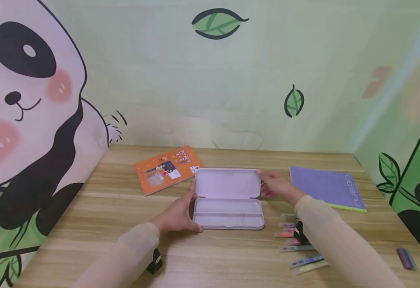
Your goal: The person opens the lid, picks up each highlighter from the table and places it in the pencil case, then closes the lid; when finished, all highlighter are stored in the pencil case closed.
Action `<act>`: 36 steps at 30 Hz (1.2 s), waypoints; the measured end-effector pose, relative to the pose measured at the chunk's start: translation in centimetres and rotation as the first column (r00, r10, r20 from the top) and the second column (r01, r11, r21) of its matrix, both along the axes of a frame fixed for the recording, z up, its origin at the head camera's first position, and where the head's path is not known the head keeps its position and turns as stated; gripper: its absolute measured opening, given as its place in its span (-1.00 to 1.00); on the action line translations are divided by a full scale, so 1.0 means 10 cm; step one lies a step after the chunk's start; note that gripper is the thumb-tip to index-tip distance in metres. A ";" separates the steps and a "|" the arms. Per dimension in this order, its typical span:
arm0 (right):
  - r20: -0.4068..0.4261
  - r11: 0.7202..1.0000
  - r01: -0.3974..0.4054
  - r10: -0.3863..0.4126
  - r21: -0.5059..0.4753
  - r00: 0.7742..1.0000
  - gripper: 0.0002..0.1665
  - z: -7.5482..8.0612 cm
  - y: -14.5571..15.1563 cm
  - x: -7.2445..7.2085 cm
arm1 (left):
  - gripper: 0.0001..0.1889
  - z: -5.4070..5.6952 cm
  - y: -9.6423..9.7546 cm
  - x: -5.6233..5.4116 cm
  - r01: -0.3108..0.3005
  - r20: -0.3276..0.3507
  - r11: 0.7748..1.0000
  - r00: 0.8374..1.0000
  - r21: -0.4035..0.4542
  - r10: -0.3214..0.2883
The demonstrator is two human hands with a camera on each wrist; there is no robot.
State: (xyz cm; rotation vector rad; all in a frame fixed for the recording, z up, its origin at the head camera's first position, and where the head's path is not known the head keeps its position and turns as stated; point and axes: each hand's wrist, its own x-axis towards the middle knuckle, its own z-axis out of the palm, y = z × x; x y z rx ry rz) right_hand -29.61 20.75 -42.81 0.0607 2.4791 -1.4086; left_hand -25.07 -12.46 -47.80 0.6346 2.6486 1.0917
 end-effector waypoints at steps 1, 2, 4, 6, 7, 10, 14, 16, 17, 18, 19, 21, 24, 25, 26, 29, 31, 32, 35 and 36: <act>0.002 1.000 0.000 0.000 0.004 1.000 -0.27 0.00 0.00 0.00 | 0.57 0.00 0.00 -0.01 0.002 0.000 1.000 1.000 -0.010 -0.002; 0.002 1.000 0.002 -0.002 0.005 1.000 -0.27 0.00 0.01 0.00 | 0.57 0.00 0.01 -0.01 0.001 0.004 1.000 1.000 -0.018 -0.001; 0.000 1.000 -0.005 0.005 0.004 1.000 -0.28 0.01 0.02 0.00 | 0.56 0.00 0.01 -0.02 0.002 0.004 1.000 1.000 -0.025 -0.002; -0.006 1.000 -0.023 0.023 -0.004 1.000 -0.28 0.02 0.03 0.01 | 0.56 0.01 0.01 -0.02 0.002 0.003 1.000 1.000 -0.027 -0.002; -0.013 0.999 -0.036 0.036 -0.005 0.999 -0.28 0.03 0.04 0.02 | 0.56 0.01 0.01 -0.02 0.001 0.003 1.000 1.000 -0.028 -0.001; -0.045 0.997 -0.078 0.077 -0.002 0.996 -0.31 0.05 0.09 0.05 | 0.56 0.02 0.01 -0.02 -0.001 0.003 1.000 1.000 -0.023 0.001; -0.126 0.990 -0.126 0.133 0.064 0.983 -0.39 0.09 0.18 0.12 | 0.56 0.03 0.02 -0.01 -0.007 0.006 1.000 1.000 -0.018 0.007; -0.193 0.979 -0.156 0.179 0.130 0.965 -0.46 0.09 0.22 0.16 | 0.56 0.03 0.02 -0.01 -0.009 0.006 1.000 1.000 -0.022 0.009; -0.226 0.972 -0.170 0.204 0.162 0.952 -0.49 0.09 0.24 0.18 | 0.56 0.03 0.02 -0.01 -0.010 0.005 1.000 1.000 -0.025 0.010; -0.256 0.963 -0.185 0.232 0.194 0.938 -0.51 0.09 0.27 0.19 | 0.57 0.03 0.02 -0.01 -0.010 0.005 1.000 1.000 -0.028 0.010; -0.287 0.953 -0.205 0.266 0.225 0.920 -0.53 0.09 0.28 0.21 | 0.57 0.03 0.02 -0.01 -0.012 0.005 0.999 1.000 -0.031 0.012; -0.327 0.935 -0.224 0.310 0.275 0.893 -0.55 0.08 0.32 0.24 | 0.57 0.03 0.02 -0.01 -0.011 0.002 0.999 1.000 -0.033 0.011; -0.342 0.917 -0.251 0.354 0.311 0.870 -0.56 0.07 0.36 0.29 | 0.57 0.03 0.01 0.00 -0.011 0.005 0.999 1.000 -0.031 0.011; -0.345 0.911 -0.255 0.365 0.324 0.865 -0.57 0.06 0.38 0.30 | 0.56 0.03 0.01 0.00 -0.010 0.003 1.000 1.000 -0.028 0.010; -0.343 0.907 -0.258 0.371 0.333 0.863 -0.58 0.06 0.40 0.32 | 0.56 0.03 0.01 0.00 -0.009 0.005 1.000 1.000 -0.029 0.009; -0.340 0.885 -0.273 0.407 0.379 0.848 -0.63 0.06 0.48 0.36 | 0.56 0.03 0.01 0.00 -0.009 0.011 0.999 1.000 -0.033 0.009; -0.341 0.870 -0.279 0.428 0.406 0.837 -0.68 0.06 0.53 0.40 | 0.56 0.03 0.01 0.00 -0.010 0.012 0.999 1.000 -0.036 0.011; -0.341 0.863 -0.287 0.441 0.416 0.830 -0.70 0.05 0.56 0.41 | 0.56 0.03 0.02 0.00 -0.012 0.014 0.999 1.000 -0.038 0.013; -0.330 0.846 -0.302 0.465 0.440 0.821 -0.72 0.03 0.64 0.45 | 0.56 0.03 0.02 0.00 -0.016 0.013 0.999 1.000 -0.035 0.016; -0.322 0.842 -0.306 0.468 0.444 0.823 -0.72 0.03 0.67 0.46 | 0.56 0.03 0.02 0.00 -0.018 0.015 0.999 1.000 -0.035 0.018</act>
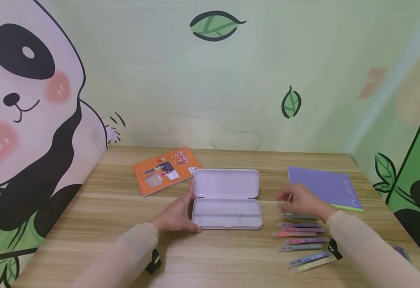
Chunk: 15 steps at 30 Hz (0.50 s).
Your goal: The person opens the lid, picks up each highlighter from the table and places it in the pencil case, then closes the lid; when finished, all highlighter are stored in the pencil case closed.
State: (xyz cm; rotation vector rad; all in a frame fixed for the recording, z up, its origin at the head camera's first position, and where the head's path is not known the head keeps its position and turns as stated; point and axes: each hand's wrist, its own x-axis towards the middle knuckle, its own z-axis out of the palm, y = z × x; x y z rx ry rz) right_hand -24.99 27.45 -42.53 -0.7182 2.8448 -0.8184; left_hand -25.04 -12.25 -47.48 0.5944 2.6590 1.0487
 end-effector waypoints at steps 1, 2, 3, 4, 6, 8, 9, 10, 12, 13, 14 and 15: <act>0.005 1.000 -0.001 0.001 0.008 1.000 -0.72 0.00 0.03 0.01 | 0.56 0.00 0.00 0.00 -0.002 0.001 1.000 1.000 0.000 0.002; 0.006 1.000 -0.006 0.006 0.015 1.000 -0.73 -0.01 0.05 0.03 | 0.56 0.00 0.00 0.00 -0.004 0.004 1.000 1.000 0.000 0.004; 0.012 1.000 -0.005 0.005 0.022 1.000 -0.73 -0.01 0.08 0.04 | 0.55 0.00 0.00 0.00 -0.005 0.006 1.000 1.000 -0.001 0.005; 0.016 0.999 -0.005 0.004 0.032 1.000 -0.73 -0.01 0.10 0.05 | 0.55 0.00 0.00 0.00 -0.006 0.006 1.000 1.000 -0.001 0.006; 0.027 0.999 -0.003 0.002 0.046 1.000 -0.75 -0.02 0.14 0.08 | 0.55 0.00 0.00 0.01 -0.010 0.009 1.000 1.000 -0.005 0.010; 0.044 0.998 0.014 -0.016 0.061 0.999 -0.76 -0.03 0.18 0.09 | 0.54 0.00 0.00 0.01 -0.012 0.012 1.000 1.000 -0.004 0.012; 0.055 0.997 0.022 -0.026 0.068 0.998 -0.76 -0.03 0.19 0.10 | 0.54 0.00 0.00 0.01 -0.014 0.013 1.000 1.000 -0.004 0.014; 0.061 0.997 0.028 -0.033 0.078 0.998 -0.76 -0.04 0.21 0.11 | 0.54 0.01 0.00 0.01 -0.014 0.014 1.000 1.000 -0.003 0.014; 0.068 0.995 0.041 -0.048 0.096 0.997 -0.77 -0.06 0.23 0.12 | 0.54 0.01 0.00 0.01 -0.013 0.017 1.000 1.000 -0.004 0.013; 0.069 0.993 0.047 -0.054 0.105 0.996 -0.77 -0.07 0.24 0.13 | 0.54 0.01 0.00 0.01 -0.011 0.015 1.000 1.000 -0.004 0.011; 0.067 0.993 0.046 -0.054 0.112 0.996 -0.78 -0.07 0.25 0.14 | 0.55 0.01 0.00 0.01 -0.008 0.010 1.000 1.000 -0.003 0.008; 0.065 0.992 0.042 -0.050 0.116 0.997 -0.78 -0.08 0.26 0.14 | 0.55 0.01 0.00 0.01 -0.004 0.005 1.000 1.000 -0.001 0.004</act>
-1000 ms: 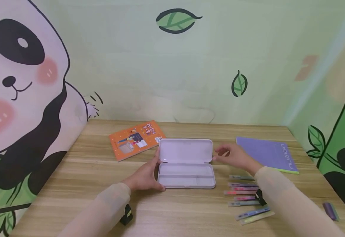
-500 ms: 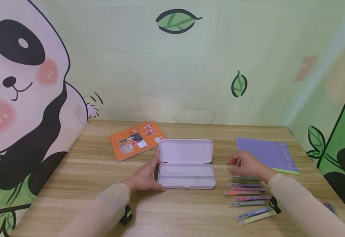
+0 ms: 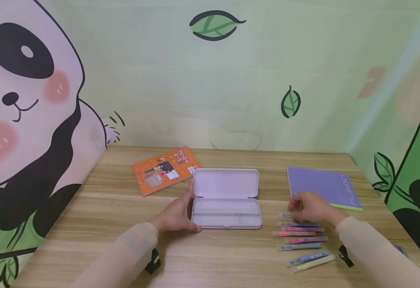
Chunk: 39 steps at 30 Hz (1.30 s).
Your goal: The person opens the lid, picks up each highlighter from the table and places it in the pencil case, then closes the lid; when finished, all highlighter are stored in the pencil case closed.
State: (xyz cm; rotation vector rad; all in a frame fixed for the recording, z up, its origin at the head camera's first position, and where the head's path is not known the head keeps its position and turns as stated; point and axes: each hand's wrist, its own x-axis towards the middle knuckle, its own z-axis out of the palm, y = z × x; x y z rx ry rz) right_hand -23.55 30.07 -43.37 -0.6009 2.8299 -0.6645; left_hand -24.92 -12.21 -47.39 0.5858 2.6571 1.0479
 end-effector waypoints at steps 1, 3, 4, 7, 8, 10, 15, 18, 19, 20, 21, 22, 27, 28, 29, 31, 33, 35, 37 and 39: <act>0.001 1.000 -0.003 0.003 0.001 1.000 -0.78 -0.01 0.01 0.00 | 0.55 0.00 0.00 0.00 0.005 -0.006 1.000 1.000 0.002 -0.005; 0.010 1.000 0.000 0.000 -0.003 1.000 -0.79 -0.03 0.01 0.01 | 0.55 -0.01 -0.01 -0.01 0.012 -0.014 1.000 1.000 -0.002 -0.012; 0.015 1.000 0.001 0.000 -0.007 1.000 -0.80 -0.04 0.01 0.01 | 0.55 -0.01 -0.01 -0.01 0.014 -0.017 1.000 1.000 -0.001 -0.014; 0.029 1.000 0.012 -0.011 -0.012 1.000 -0.82 -0.05 0.01 0.01 | 0.55 -0.02 -0.01 -0.01 0.015 -0.020 1.000 1.000 -0.004 -0.015; 0.029 1.000 0.013 -0.013 -0.011 0.999 -0.83 -0.06 0.01 0.01 | 0.55 -0.02 -0.01 -0.01 0.012 -0.017 1.000 1.000 -0.006 -0.012; 0.027 1.000 0.013 -0.013 -0.010 1.000 -0.84 -0.06 0.01 0.00 | 0.55 -0.02 -0.01 -0.01 0.011 -0.014 1.000 1.000 -0.001 -0.011; 0.016 1.000 0.006 -0.006 0.000 1.000 -0.83 -0.05 -0.03 -0.01 | 0.55 -0.03 -0.01 -0.01 0.012 -0.011 1.000 1.000 0.004 -0.012; 0.025 1.000 0.012 -0.012 0.006 1.000 -0.83 -0.01 -0.09 -0.01 | 0.55 -0.03 -0.02 -0.01 0.015 -0.012 1.000 1.000 0.007 -0.015; 0.028 1.000 0.018 -0.018 0.008 0.999 -0.83 0.00 -0.11 -0.02 | 0.55 -0.03 -0.02 -0.01 0.015 -0.011 1.000 1.000 0.006 -0.015; 0.032 1.000 0.020 -0.020 0.008 0.999 -0.84 0.02 -0.14 -0.02 | 0.55 -0.03 -0.02 -0.01 0.015 -0.010 1.000 1.000 0.007 -0.015; 0.033 1.000 0.027 -0.027 0.009 0.999 -0.84 0.04 -0.16 -0.02 | 0.55 -0.03 -0.02 -0.01 0.015 -0.008 1.000 1.000 0.007 -0.015; 0.028 1.000 0.027 -0.027 0.009 0.999 -0.85 0.05 -0.18 -0.03 | 0.54 -0.03 -0.02 -0.01 0.013 -0.004 1.000 1.000 0.006 -0.013; -0.048 1.000 -0.005 0.005 0.013 0.999 -0.87 0.11 -0.30 -0.05 | 0.55 -0.02 -0.01 -0.01 0.008 0.012 1.000 1.000 0.013 -0.008; -0.061 1.000 -0.015 0.016 0.014 0.998 -0.88 0.12 -0.32 -0.06 | 0.55 -0.01 -0.01 -0.01 0.007 0.014 1.000 1.000 0.014 -0.008; -0.071 1.000 -0.023 0.024 0.017 0.997 -0.88 0.13 -0.35 -0.06 | 0.55 -0.01 -0.01 -0.01 0.010 0.011 1.000 1.000 0.017 -0.010; -0.086 0.999 -0.041 0.043 0.023 0.995 -0.89 0.15 -0.41 -0.08 | 0.55 -0.01 -0.01 -0.01 0.011 0.006 1.000 1.000 0.016 -0.011; -0.092 0.998 -0.060 0.061 0.017 0.994 -0.90 0.17 -0.48 -0.10 | 0.56 -0.02 -0.02 -0.01 0.012 0.002 1.000 1.000 0.016 -0.012; -0.094 0.996 -0.084 0.083 0.003 0.992 -0.90 0.18 -0.56 -0.12 | 0.56 -0.02 -0.02 -0.01 0.016 -0.005 1.000 1.000 0.020 -0.016; -0.098 0.994 -0.109 0.108 -0.009 0.989 -0.91 0.19 -0.64 -0.15 | 0.56 -0.02 -0.02 -0.01 0.014 -0.001 1.000 1.000 0.016 -0.014; -0.104 0.990 -0.138 0.135 -0.020 0.985 -0.90 0.20 -0.72 -0.17 | 0.55 -0.02 -0.02 -0.01 0.015 -0.003 1.000 1.000 0.012 -0.015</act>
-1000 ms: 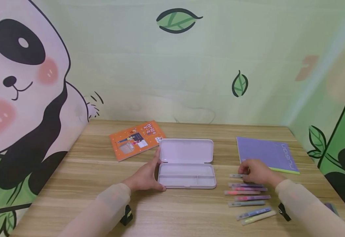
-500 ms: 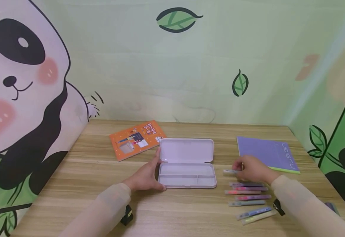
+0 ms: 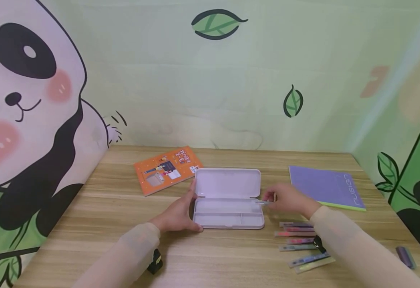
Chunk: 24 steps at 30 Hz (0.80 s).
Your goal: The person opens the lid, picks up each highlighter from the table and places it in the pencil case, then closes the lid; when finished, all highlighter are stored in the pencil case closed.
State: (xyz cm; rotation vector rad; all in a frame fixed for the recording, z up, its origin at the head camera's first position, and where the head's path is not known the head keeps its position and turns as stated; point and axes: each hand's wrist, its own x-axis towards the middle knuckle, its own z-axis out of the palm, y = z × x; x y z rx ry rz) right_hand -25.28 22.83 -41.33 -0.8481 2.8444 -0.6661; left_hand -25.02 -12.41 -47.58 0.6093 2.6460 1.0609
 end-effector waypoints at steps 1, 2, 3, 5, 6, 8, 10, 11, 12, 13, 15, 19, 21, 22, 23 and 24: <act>-0.002 1.000 -0.009 0.009 -0.001 1.000 -0.89 0.00 -0.05 -0.01 | 0.55 0.00 0.00 0.00 0.002 -0.006 1.000 1.000 0.002 -0.002; -0.002 1.000 -0.022 0.022 -0.005 1.000 -0.89 0.01 -0.09 -0.03 | 0.55 0.01 0.00 0.00 0.004 -0.012 1.000 1.000 0.003 -0.004; -0.002 0.999 -0.032 0.032 -0.009 0.999 -0.88 0.01 -0.14 -0.04 | 0.55 0.01 0.00 0.00 0.003 -0.014 1.000 1.000 0.003 -0.003; -0.008 0.998 -0.058 0.058 -0.023 0.998 -0.87 0.01 -0.23 -0.07 | 0.54 0.02 0.00 0.01 0.008 -0.027 1.000 1.000 0.009 -0.008; -0.011 0.997 -0.070 0.070 -0.029 0.997 -0.86 0.01 -0.28 -0.08 | 0.54 0.02 0.00 0.01 0.009 -0.032 1.000 0.999 0.014 -0.009; -0.012 0.995 -0.089 0.088 -0.036 0.996 -0.86 0.01 -0.38 -0.10 | 0.54 0.03 0.00 0.02 0.007 -0.027 1.000 1.000 0.020 -0.006; -0.016 0.994 -0.103 0.103 -0.038 0.995 -0.86 0.01 -0.49 -0.12 | 0.54 0.03 0.00 0.03 0.005 -0.024 1.000 1.000 0.021 -0.004; -0.012 0.994 -0.104 0.104 -0.034 0.995 -0.86 0.01 -0.54 -0.13 | 0.54 0.04 0.00 0.03 0.002 -0.020 1.000 1.000 0.023 -0.002; -0.010 0.994 -0.106 0.105 -0.030 0.994 -0.86 0.01 -0.59 -0.14 | 0.54 0.04 0.00 0.03 0.002 -0.021 1.000 1.000 0.023 -0.001; -0.010 0.994 -0.110 0.109 -0.026 0.994 -0.86 0.00 -0.65 -0.15 | 0.54 0.04 0.00 0.03 0.000 -0.020 1.000 1.000 0.023 0.000; -0.010 0.993 -0.115 0.115 -0.013 0.993 -0.87 0.01 -0.75 -0.16 | 0.54 0.03 0.00 0.02 0.001 -0.024 1.000 1.000 0.022 -0.001; -0.033 0.991 -0.131 0.132 0.017 0.991 -0.87 -0.03 -0.92 -0.19 | 0.54 0.02 -0.01 0.02 0.006 -0.022 1.000 1.000 0.021 -0.005; -0.038 0.990 -0.139 0.140 0.027 0.989 -0.87 -0.06 -0.99 -0.20 | 0.54 0.01 -0.01 0.02 0.010 -0.022 1.000 1.000 0.023 -0.010; -0.038 0.990 -0.140 0.142 0.029 0.989 -0.86 -0.07 -1.01 -0.20 | 0.54 0.01 -0.01 0.02 0.014 -0.020 1.000 1.000 0.027 -0.013; -0.033 0.990 -0.140 0.141 0.031 0.989 -0.87 -0.08 -1.04 -0.20 | 0.54 0.01 -0.01 0.02 0.016 -0.020 1.000 1.000 0.026 -0.015; -0.030 0.989 -0.141 0.142 0.033 0.989 -0.87 -0.09 -1.06 -0.20 | 0.54 0.01 -0.01 0.02 0.018 -0.021 1.000 1.000 0.025 -0.018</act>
